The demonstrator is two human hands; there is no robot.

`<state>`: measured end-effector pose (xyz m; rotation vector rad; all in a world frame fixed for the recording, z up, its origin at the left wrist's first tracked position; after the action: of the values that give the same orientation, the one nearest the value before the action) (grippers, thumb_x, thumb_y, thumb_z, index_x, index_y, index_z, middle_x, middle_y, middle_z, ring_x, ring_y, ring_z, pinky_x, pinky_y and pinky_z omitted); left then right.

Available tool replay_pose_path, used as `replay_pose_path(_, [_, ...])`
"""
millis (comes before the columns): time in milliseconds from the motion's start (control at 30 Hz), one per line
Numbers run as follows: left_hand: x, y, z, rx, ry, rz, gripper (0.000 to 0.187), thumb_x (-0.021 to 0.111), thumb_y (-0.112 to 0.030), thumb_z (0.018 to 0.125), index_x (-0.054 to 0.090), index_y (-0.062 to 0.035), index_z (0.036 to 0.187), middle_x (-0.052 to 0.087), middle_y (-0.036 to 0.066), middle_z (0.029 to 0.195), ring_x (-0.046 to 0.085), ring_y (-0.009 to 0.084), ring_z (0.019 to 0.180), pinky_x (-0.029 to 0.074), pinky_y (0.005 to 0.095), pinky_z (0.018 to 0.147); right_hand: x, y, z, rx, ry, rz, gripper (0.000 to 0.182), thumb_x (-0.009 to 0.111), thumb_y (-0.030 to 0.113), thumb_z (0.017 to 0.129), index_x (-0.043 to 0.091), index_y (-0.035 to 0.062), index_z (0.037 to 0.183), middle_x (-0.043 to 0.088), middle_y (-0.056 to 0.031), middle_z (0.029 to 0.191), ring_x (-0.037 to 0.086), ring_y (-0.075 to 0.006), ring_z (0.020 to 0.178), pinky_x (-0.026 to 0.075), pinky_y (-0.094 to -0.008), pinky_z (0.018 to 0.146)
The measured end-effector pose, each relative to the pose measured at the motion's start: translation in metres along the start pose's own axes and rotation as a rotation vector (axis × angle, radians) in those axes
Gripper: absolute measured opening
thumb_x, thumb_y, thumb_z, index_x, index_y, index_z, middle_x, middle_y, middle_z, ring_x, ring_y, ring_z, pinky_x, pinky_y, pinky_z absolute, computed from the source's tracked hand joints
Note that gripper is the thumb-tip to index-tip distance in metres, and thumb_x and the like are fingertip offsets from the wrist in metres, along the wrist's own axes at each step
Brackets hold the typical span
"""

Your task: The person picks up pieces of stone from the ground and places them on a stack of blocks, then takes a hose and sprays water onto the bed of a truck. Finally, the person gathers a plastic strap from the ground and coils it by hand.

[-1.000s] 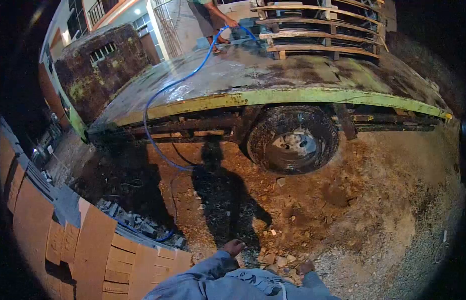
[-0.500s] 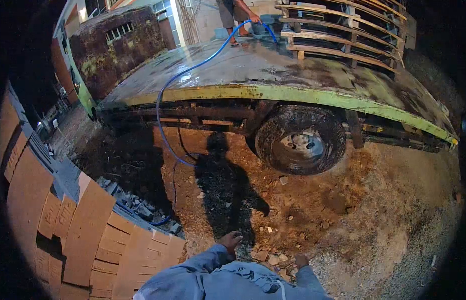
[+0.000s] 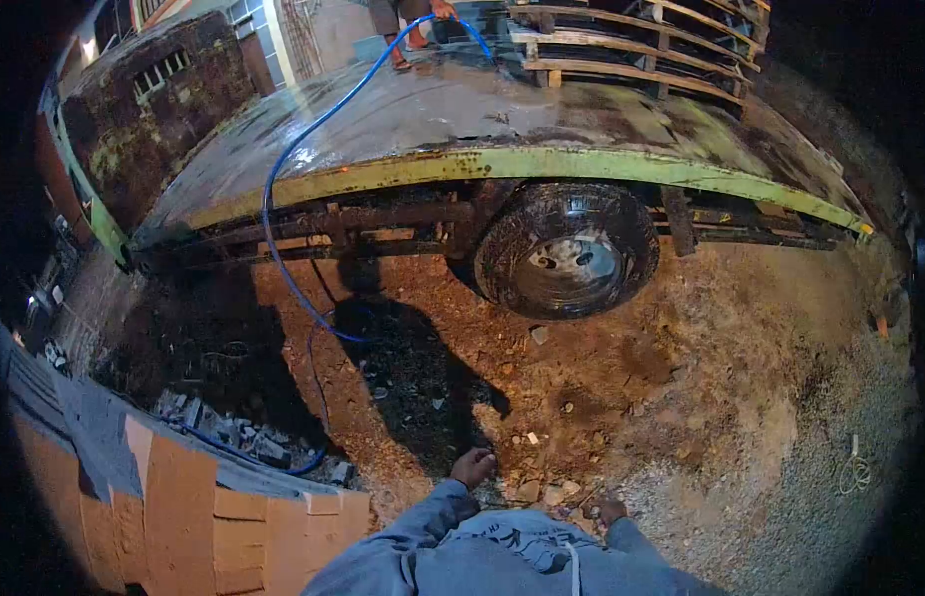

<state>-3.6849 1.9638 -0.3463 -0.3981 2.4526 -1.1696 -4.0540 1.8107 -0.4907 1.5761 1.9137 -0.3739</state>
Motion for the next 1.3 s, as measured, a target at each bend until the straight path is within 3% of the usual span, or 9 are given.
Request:
replay_pose_path(133, [-0.049, 0.024, 0.017, 0.036, -0.081, -0.133, 0.039, 0.057, -0.025, 0.085, 0.048, -0.0005, 0.114, 0.059, 0.010, 0.096, 0.058, 0.0174, 0.083, 0.049, 0.0311, 0.068, -0.039, 0.076, -0.010, -0.067, -0.130, 0.392, 0.041, 0.050, 0.042, 0.084, 0.063, 0.0045, 0.074, 0.060, -0.0083, 0.063, 0.057, -0.0192, 0.053, 0.046, -0.0312, 0.045])
replay_pose_path(300, [-0.115, 0.102, 0.043, -0.037, -0.221, -0.305, 0.034, 0.057, -0.025, 0.085, 0.052, -0.0026, 0.110, 0.061, 0.010, 0.091, 0.059, 0.0185, 0.082, 0.049, 0.0301, 0.064, -0.057, 0.171, 0.046, -0.322, -0.130, 0.675, 0.049, 0.054, 0.050, 0.079, 0.060, 0.0016, 0.088, 0.061, -0.0101, 0.074, 0.059, -0.0198, 0.067, 0.046, -0.0348, 0.054])
replay_pose_path(467, [-0.173, 0.180, 0.070, -0.140, -0.413, -0.195, 0.036, 0.059, -0.033, 0.081, 0.058, -0.0035, 0.102, 0.062, 0.013, 0.094, 0.059, 0.0231, 0.087, 0.047, 0.0350, 0.074, -0.091, 0.272, 0.048, -0.259, -0.087, 0.386, 0.054, 0.051, 0.052, 0.080, 0.058, 0.0019, 0.101, 0.061, -0.0139, 0.090, 0.060, -0.0231, 0.074, 0.048, -0.0381, 0.063])
replay_pose_path(667, [-0.225, 0.132, 0.020, -0.108, -0.491, -0.043, 0.040, 0.058, -0.037, 0.079, 0.061, -0.0033, 0.099, 0.061, 0.016, 0.099, 0.057, 0.0300, 0.094, 0.043, 0.0377, 0.084, -0.079, 0.332, 0.066, -0.450, -0.061, 0.232, 0.047, 0.047, 0.046, 0.084, 0.061, 0.0029, 0.099, 0.062, -0.0159, 0.082, 0.059, -0.0242, 0.077, 0.045, -0.0394, 0.069])
replay_pose_path(733, [-0.231, 0.139, 0.011, -0.275, -0.510, -0.095, 0.037, 0.056, -0.035, 0.081, 0.061, -0.0023, 0.098, 0.062, 0.016, 0.097, 0.058, 0.0281, 0.090, 0.044, 0.0363, 0.081, -0.073, 0.348, 0.072, -0.574, -0.091, -0.170, 0.039, 0.048, 0.040, 0.084, 0.060, 0.0063, 0.101, 0.062, -0.0160, 0.083, 0.060, -0.0255, 0.074, 0.047, -0.0400, 0.067])
replay_pose_path(833, [-0.247, 0.176, 0.014, 0.018, -0.513, -0.178, 0.030, 0.054, -0.029, 0.084, 0.059, -0.0019, 0.096, 0.062, 0.014, 0.087, 0.060, 0.0246, 0.079, 0.047, 0.0337, 0.072, -0.060, 0.372, 0.068, -0.686, -0.253, -0.701, 0.031, 0.048, 0.032, 0.083, 0.059, 0.0103, 0.102, 0.062, -0.0160, 0.085, 0.061, -0.0269, 0.074, 0.047, -0.0413, 0.067])
replay_pose_path(967, [-0.262, 0.237, -0.001, 0.146, -0.382, -1.176, 0.013, 0.052, -0.013, 0.082, 0.053, -0.0016, 0.077, 0.052, 0.007, 0.065, 0.054, 0.0149, 0.059, 0.045, 0.0305, 0.051, -0.065, 0.390, 0.081, -0.563, -0.089, -0.599, 0.029, 0.046, 0.031, 0.084, 0.060, 0.0129, 0.102, 0.062, -0.0157, 0.085, 0.060, -0.0275, 0.081, 0.046, -0.0430, 0.075])
replay_pose_path(1133, [-0.277, 0.176, -0.070, -0.312, -0.770, -0.602, 0.016, 0.055, -0.017, 0.079, 0.053, -0.0034, 0.071, 0.052, 0.007, 0.061, 0.052, 0.0144, 0.054, 0.043, 0.0316, 0.046, -0.071, 0.416, 0.132, -0.296, 0.045, -0.230, 0.040, 0.043, 0.037, 0.088, 0.060, 0.0036, 0.100, 0.061, -0.0179, 0.091, 0.057, -0.0315, 0.084, 0.044, -0.0437, 0.082])
replay_pose_path(1300, [-0.304, 0.276, 0.015, -0.164, -0.810, -0.428, 0.023, 0.058, -0.023, 0.076, 0.058, -0.0007, 0.079, 0.056, 0.008, 0.064, 0.054, 0.0177, 0.054, 0.046, 0.0349, 0.052, -0.096, 0.476, 0.100, -0.482, -0.114, -0.235, 0.041, 0.045, 0.035, 0.087, 0.061, -0.0021, 0.091, 0.061, -0.0174, 0.087, 0.057, -0.0292, 0.076, 0.047, -0.0431, 0.075])
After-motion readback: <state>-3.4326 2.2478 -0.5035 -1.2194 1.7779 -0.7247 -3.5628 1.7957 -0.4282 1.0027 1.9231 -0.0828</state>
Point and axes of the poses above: each hand's wrist, its own z-axis towards the middle knuckle, its own x-axis out of the palm, y = z × x, the point moved 4 cm from there along z, towards the middle knuckle
